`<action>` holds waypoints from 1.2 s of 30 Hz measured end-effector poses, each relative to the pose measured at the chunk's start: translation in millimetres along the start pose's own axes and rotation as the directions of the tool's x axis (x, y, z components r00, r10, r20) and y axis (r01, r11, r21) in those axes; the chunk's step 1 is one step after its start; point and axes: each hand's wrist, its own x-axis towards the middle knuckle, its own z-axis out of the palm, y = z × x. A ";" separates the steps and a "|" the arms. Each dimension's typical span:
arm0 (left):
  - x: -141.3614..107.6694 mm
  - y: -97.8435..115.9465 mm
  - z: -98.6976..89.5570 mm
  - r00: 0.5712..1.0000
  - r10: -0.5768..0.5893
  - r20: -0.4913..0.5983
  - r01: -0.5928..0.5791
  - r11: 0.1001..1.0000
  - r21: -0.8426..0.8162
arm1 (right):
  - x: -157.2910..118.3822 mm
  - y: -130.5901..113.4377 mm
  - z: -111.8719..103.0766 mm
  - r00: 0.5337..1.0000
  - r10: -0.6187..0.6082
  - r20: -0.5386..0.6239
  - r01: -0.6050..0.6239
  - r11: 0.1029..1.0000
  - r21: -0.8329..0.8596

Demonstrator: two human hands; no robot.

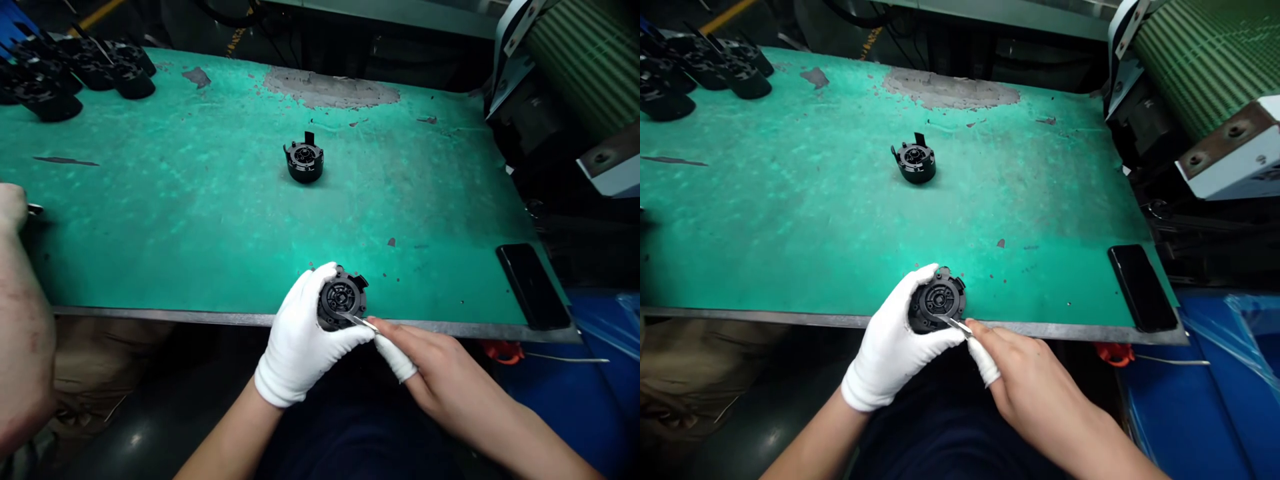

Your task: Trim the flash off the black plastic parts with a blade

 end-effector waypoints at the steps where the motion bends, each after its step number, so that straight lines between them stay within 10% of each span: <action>1: -1.1 1.0 2.7 1.000 -0.008 -0.011 0.008 1.000 -0.006 | -0.9 0.2 -1.2 0.999 0.015 -0.032 -0.014 1.000 0.022; 10: -7.0 12.4 26.2 0.979 0.034 -0.199 -0.024 0.998 0.051 | 19.1 21.3 -21.2 0.993 0.082 -0.088 -0.095 0.983 -0.158; 36: -8.2 10.0 30.6 0.977 0.058 -0.204 -0.034 0.992 0.119 | 30.9 22.6 -24.9 0.990 0.048 -0.131 -0.100 0.899 -0.427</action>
